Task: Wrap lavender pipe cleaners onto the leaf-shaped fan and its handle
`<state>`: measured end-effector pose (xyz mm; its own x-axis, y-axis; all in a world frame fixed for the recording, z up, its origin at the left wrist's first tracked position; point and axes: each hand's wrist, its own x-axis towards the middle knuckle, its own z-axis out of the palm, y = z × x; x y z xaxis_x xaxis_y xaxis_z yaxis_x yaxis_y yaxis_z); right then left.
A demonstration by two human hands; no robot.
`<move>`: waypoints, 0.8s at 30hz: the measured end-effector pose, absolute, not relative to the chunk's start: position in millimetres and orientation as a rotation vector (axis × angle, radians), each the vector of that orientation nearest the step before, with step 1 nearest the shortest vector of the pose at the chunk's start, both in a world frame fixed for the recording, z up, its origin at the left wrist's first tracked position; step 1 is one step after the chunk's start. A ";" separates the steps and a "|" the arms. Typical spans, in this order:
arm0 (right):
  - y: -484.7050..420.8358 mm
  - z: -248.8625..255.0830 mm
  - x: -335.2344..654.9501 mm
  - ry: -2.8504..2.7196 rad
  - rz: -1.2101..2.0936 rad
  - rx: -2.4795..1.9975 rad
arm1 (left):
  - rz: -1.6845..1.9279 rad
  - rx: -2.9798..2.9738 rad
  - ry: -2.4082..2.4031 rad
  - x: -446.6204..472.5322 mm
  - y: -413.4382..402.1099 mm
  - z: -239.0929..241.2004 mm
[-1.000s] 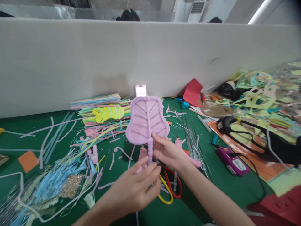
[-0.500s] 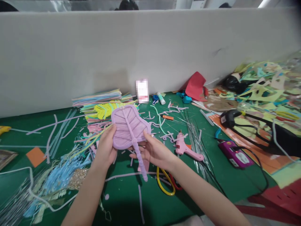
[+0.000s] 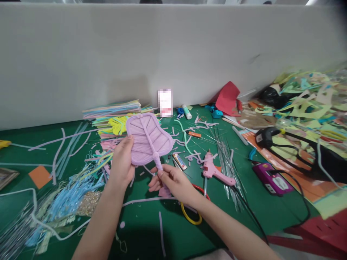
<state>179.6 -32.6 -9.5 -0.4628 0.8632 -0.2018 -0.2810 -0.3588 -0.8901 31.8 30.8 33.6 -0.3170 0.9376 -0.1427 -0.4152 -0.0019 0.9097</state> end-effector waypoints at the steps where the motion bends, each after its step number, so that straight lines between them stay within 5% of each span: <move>1: -33.3 -10.1 179.0 -1.102 1.866 -0.909 | 1.567 0.665 1.144 32.8 30.5 34.6; 17: -28.8 1.3 175.1 -0.867 1.904 -0.851 | 1.539 0.749 1.063 38.9 28.5 36.5; 24: -19.0 -7.5 180.3 -1.387 1.216 -1.316 | 1.564 0.819 1.064 48.9 24.8 40.6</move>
